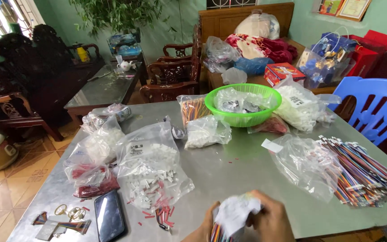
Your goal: The person assembles electronic components by inserting white plastic connectors onto the ends of multi-colored ribbon cables. They handle the cables and connectors by hand, repeatedly picking up a cable, aligning a connector, and pressing it onto the cable end.
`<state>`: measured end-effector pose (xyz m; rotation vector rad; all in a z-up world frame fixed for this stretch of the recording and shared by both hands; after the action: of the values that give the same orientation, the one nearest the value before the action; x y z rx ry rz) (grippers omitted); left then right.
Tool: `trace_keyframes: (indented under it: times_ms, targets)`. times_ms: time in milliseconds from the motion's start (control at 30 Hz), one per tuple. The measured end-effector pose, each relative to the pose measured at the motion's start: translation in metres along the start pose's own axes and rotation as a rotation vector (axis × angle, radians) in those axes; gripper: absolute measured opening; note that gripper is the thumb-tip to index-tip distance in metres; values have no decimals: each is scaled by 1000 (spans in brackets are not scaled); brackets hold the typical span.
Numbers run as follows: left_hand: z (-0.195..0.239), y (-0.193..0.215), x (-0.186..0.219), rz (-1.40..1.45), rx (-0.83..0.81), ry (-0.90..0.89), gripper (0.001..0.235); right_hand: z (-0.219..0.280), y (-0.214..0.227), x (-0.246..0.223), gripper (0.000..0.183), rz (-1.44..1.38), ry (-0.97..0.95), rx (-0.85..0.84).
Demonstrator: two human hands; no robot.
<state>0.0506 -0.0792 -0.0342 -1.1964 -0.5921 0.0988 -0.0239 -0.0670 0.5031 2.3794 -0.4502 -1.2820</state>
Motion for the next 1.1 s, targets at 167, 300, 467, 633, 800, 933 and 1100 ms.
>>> trace_keyframes:
  times_ms: [167, 300, 467, 633, 800, 933, 1100]
  targets:
    - [117, -205, 125, 96, -38, 9, 68, 35, 3, 153, 15, -671, -760, 435]
    - [264, -409, 179, -593, -144, -164, 104, 32, 32, 164, 15, -662, -765, 517]
    - [242, -354, 246, -556, 495, -254, 73, 42, 38, 232, 7, -673, -653, 629]
    - [227, -321, 302, -951, 854, -211, 89, 37, 37, 192, 19, -550, -873, 564]
    - [202, -316, 340, -1287, 960, -193, 115, 33, 31, 191, 6, -466, -922, 484]
    - [199, -328, 341, -1574, 1145, -43, 107, 39, 28, 192, 5, -505, -923, 486]
    - [204, -346, 332, -1686, 1124, 151, 121, 37, 28, 188, 15, -376, -981, 448]
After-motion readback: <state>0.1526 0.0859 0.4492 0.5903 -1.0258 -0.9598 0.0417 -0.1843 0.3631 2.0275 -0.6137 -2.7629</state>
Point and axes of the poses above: each hand's wrist, its own z-axis away from the middle knuckle, its own y-axis out of the back of the hand, x = y × z, the point moved 10 cm from there along -z, towards the middle knuckle, and after that the axes turned 7 degrees about -x, right-handed, at the moved point
